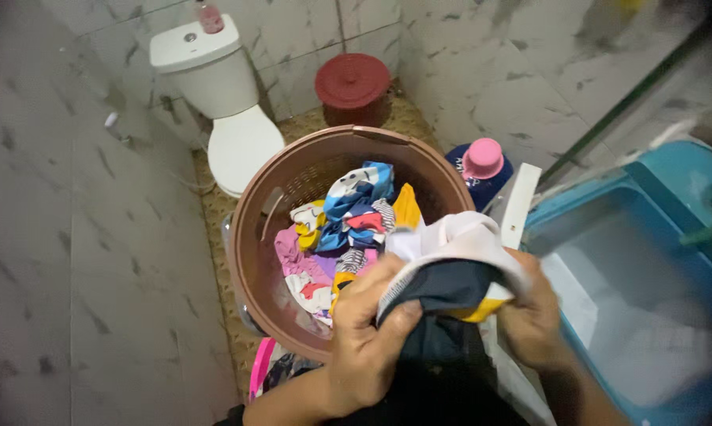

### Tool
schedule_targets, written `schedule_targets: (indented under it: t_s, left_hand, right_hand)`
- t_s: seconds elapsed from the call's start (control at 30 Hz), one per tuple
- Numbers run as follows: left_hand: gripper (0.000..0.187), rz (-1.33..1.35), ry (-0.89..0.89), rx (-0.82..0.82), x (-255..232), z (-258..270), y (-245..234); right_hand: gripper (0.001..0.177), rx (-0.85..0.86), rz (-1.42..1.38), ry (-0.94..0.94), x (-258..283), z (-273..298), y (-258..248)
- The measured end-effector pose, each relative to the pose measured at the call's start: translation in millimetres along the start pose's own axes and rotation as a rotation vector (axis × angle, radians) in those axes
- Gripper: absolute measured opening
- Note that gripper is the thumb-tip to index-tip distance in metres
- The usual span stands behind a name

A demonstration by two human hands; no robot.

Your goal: The person loads various clothes from a laundry basket into the wash tub of a twin-tub washing machine. They handle items one by one, including shirts and socks, and place them into the wash tub.

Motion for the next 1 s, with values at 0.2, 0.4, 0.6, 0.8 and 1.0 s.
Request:
schedule_targets:
  t_s: [0.2, 0.4, 0.6, 0.8, 1.0]
  left_hand:
    - [0.036, -0.615, 0.302, -0.009, -17, -12, 26]
    - [0.044, -0.229, -0.001, 0.426, 2, 2, 75]
    - [0.04, 0.143, -0.581, 0.277, 41, 64, 168]
    - [0.042, 0.196, -0.644, -0.152, 58, 93, 228]
    - [0.045, 0.285, -0.624, -0.089, 61, 129, 271]
  right_hand:
    - [0.039, -0.39, 0.052, -0.243, 13, 35, -56]
    - [0.035, -0.408, 0.039, -0.292, 91, 57, -92]
    - [0.036, -0.421, 0.318, -0.106, 114, 75, -137]
    - [0.041, -0.192, 0.049, -0.051, 92, 134, -187]
    - [0.058, -0.185, -0.029, 0.565, 84, 172, -174]
Point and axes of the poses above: each hand's wrist, its own z-axis away from the middle knuckle, its own y-axis out of the palm, x = y × z, the point moved 1 cm from there along -z, towards the middle knuckle, and after that the axes turned 6 degrees about -z, right-handed, at the moved point
